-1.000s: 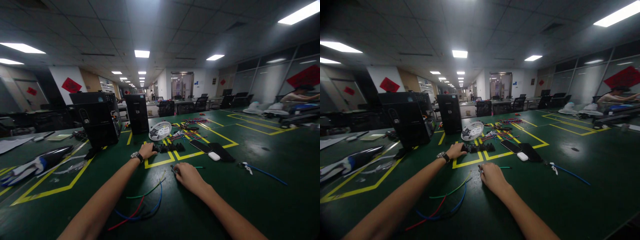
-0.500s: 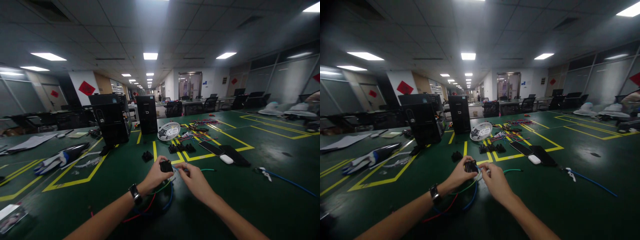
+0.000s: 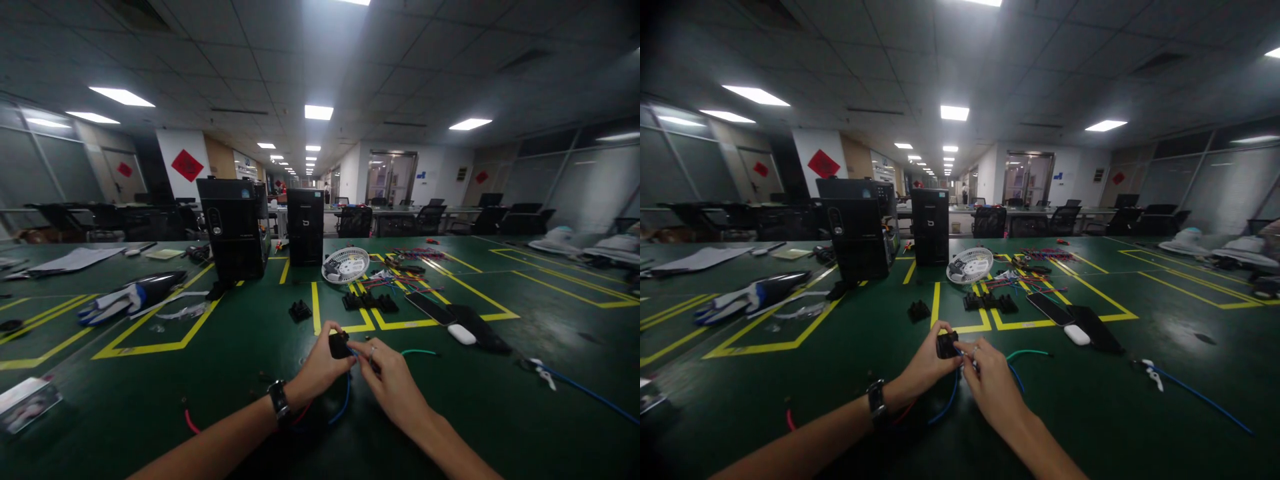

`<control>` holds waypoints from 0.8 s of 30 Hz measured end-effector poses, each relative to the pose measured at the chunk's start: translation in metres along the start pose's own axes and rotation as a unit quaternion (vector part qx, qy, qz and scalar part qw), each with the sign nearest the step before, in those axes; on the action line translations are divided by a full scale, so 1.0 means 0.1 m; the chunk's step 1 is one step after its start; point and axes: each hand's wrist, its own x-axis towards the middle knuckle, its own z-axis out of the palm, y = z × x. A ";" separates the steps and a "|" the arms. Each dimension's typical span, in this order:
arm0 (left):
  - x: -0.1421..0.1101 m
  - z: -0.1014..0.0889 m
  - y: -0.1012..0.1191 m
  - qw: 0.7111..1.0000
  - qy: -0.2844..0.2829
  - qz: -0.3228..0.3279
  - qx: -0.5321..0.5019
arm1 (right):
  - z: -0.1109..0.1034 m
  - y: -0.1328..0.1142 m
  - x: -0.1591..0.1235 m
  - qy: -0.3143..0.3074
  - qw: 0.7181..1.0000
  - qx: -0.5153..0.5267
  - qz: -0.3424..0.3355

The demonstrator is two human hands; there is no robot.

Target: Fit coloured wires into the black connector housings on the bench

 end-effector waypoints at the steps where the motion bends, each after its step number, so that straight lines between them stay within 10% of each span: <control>1: 0.00 0.00 0.01 1.000 0.002 0.002 0.004 | 0.00 0.00 0.00 0.002 1.000 0.003 -0.003; 24: -0.08 0.05 0.05 0.980 0.037 0.109 0.162 | 0.06 -0.02 -0.02 -0.018 1.000 -0.015 -0.001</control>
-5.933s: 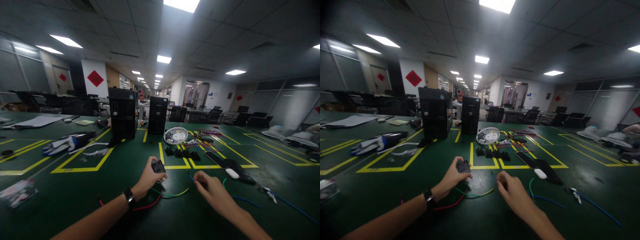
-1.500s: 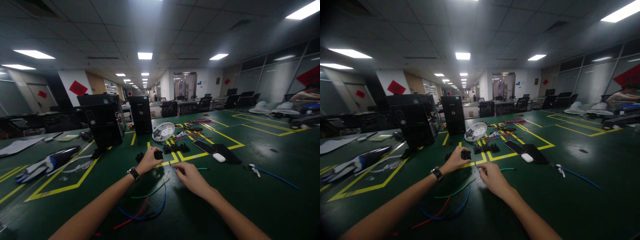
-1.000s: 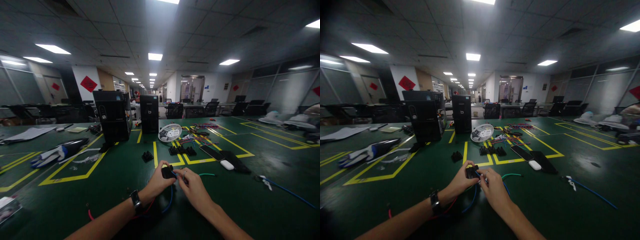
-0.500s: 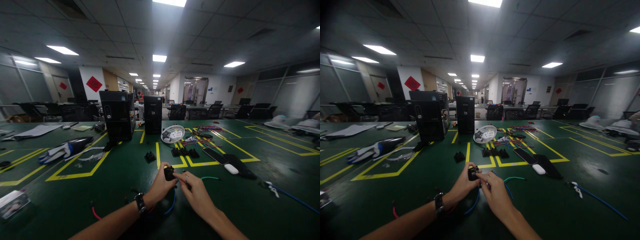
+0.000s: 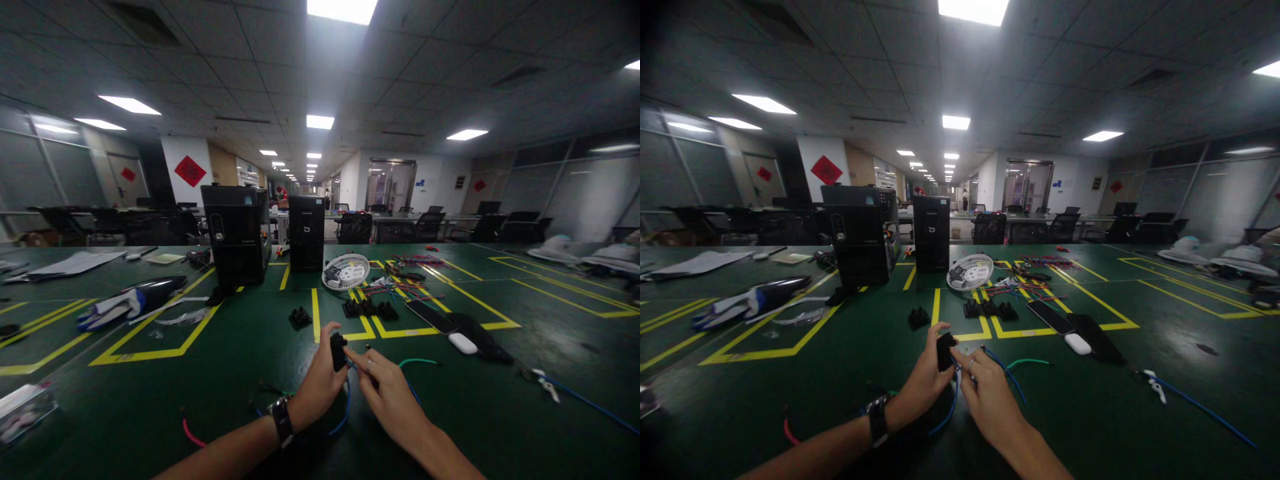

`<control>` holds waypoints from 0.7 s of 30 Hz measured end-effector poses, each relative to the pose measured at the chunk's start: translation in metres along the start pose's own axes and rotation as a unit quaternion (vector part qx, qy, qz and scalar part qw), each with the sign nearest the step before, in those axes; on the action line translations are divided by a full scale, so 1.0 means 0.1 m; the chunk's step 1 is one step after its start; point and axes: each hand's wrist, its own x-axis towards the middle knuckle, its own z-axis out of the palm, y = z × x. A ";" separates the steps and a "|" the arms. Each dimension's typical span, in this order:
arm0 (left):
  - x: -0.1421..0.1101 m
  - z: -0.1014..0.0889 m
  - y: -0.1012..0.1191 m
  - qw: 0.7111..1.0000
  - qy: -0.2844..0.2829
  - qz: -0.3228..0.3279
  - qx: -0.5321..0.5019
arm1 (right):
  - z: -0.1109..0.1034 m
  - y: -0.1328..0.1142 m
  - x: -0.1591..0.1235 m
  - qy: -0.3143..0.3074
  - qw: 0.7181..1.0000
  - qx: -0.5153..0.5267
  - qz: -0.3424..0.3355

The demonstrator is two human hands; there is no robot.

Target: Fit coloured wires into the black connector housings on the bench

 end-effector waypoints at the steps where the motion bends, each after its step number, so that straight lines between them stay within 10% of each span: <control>1: -0.01 0.00 -0.01 1.000 -0.004 0.010 0.014 | -0.01 0.00 0.00 -0.005 1.000 -0.002 0.000; 15: 0.03 -0.12 0.05 0.988 -0.057 0.047 0.137 | 0.03 -0.04 0.01 0.007 0.999 0.048 0.002; 21: 0.10 -0.30 0.07 0.927 -0.053 0.128 0.348 | 0.04 -0.04 0.07 0.042 0.995 0.061 0.065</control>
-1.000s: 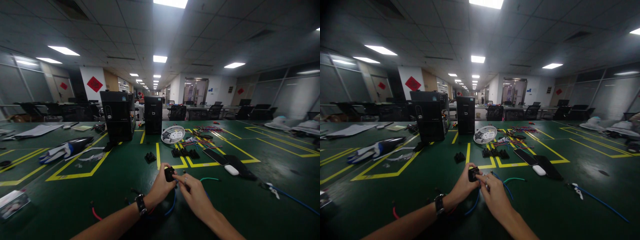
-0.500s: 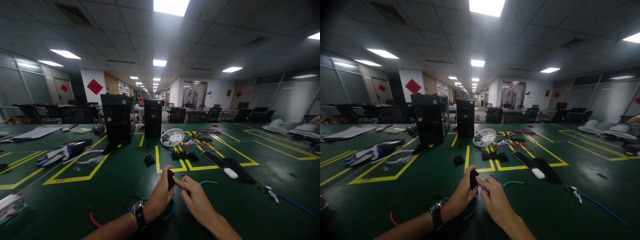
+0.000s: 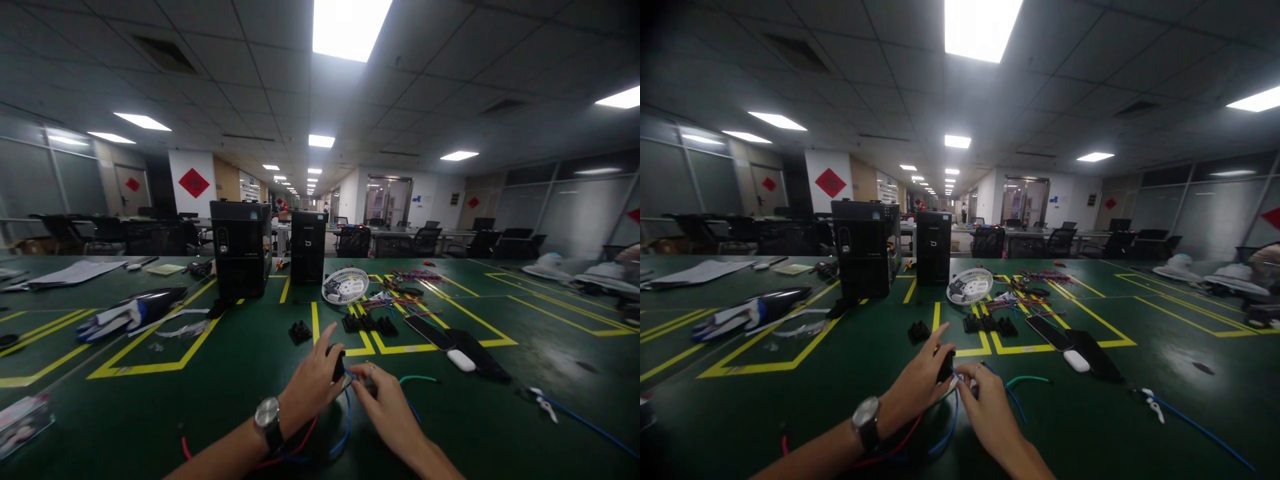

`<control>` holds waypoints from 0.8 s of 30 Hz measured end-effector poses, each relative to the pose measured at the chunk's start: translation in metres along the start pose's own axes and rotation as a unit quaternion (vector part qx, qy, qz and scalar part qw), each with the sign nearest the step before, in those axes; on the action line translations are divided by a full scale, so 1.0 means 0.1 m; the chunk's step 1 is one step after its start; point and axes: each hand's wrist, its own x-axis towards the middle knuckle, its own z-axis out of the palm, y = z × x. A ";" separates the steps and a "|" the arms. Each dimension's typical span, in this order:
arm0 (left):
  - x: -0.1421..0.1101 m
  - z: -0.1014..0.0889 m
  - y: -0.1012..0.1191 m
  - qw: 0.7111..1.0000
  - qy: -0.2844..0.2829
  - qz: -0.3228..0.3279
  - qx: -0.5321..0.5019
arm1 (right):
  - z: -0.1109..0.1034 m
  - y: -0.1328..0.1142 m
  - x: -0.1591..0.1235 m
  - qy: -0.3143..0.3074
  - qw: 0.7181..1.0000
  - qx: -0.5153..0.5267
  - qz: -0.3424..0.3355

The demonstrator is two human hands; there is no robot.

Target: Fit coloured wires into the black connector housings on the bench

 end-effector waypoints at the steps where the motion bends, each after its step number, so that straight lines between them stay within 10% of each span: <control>1: -0.01 -0.02 -0.01 0.999 -0.006 0.021 0.031 | 0.00 -0.01 0.00 -0.002 1.000 0.001 0.007; 14: 0.01 -0.05 0.05 0.996 -0.040 0.016 0.077 | -0.30 -0.23 0.22 -0.072 0.994 -0.083 -0.026; 24: 0.07 -0.19 0.01 0.993 -0.045 0.009 0.107 | -0.15 -0.30 0.21 -0.046 0.993 -0.073 -0.081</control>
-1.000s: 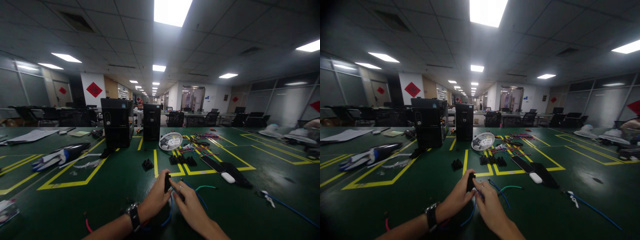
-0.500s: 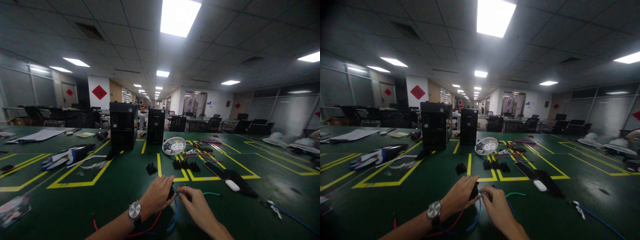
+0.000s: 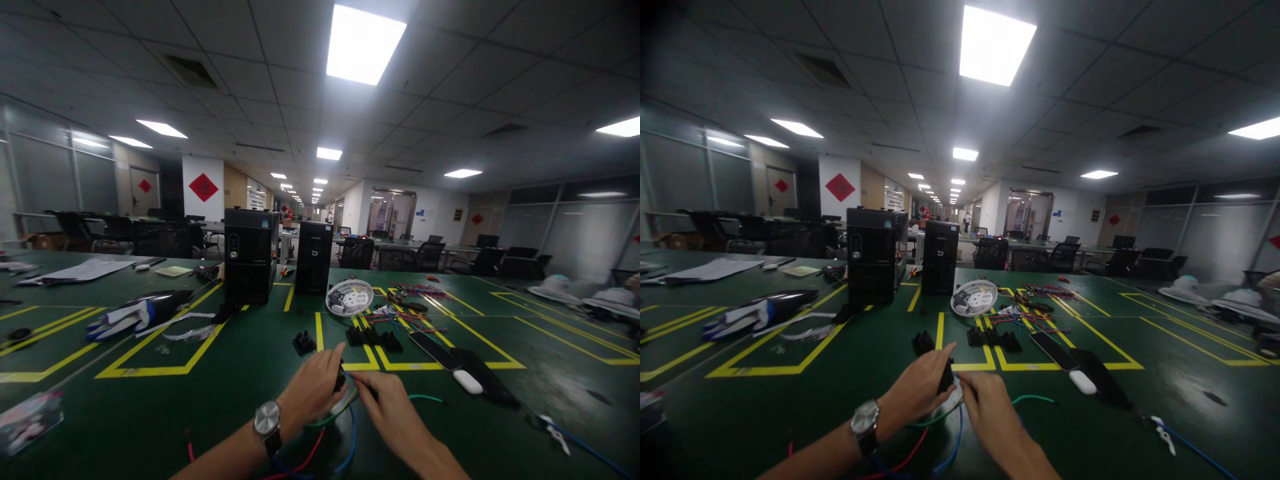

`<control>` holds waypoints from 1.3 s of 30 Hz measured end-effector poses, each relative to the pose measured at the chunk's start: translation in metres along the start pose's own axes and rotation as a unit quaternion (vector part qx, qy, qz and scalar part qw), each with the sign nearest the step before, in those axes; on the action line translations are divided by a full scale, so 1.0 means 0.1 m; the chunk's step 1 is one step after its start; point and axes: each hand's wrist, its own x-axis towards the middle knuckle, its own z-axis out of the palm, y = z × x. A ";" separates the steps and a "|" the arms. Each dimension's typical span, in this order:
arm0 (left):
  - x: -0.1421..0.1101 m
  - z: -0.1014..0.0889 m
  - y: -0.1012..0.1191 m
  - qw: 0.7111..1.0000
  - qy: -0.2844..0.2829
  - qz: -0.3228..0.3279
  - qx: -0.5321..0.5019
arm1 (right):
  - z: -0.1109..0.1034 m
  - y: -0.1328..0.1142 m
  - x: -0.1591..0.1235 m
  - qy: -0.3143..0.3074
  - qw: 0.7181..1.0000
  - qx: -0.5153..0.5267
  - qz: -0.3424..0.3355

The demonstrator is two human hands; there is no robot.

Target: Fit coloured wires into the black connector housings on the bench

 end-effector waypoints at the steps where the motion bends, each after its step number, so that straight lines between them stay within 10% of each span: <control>1: 0.00 0.01 0.01 1.000 0.001 0.011 0.002 | -0.07 -0.01 0.04 -0.010 1.000 -0.007 0.000; 5: 0.11 -0.10 -0.10 0.999 0.041 -0.006 -0.011 | -0.21 -0.04 0.11 0.033 0.999 -0.005 0.020; 11: 0.26 -0.38 -0.80 0.980 0.044 -0.184 -0.064 | 0.16 0.04 -0.23 0.033 0.996 0.044 0.064; 18: 0.57 0.01 -0.86 0.980 0.044 -0.139 -0.134 | 0.52 -0.08 -0.26 -0.110 0.993 0.003 -0.039; 29: 0.84 0.61 -0.87 0.986 -0.039 -0.154 -0.057 | -0.29 0.67 -0.30 -0.023 0.982 -0.178 0.064; 39: 0.79 0.61 -0.87 0.982 -0.066 -0.163 0.062 | -0.26 1.05 -0.39 -0.058 0.978 -0.179 0.094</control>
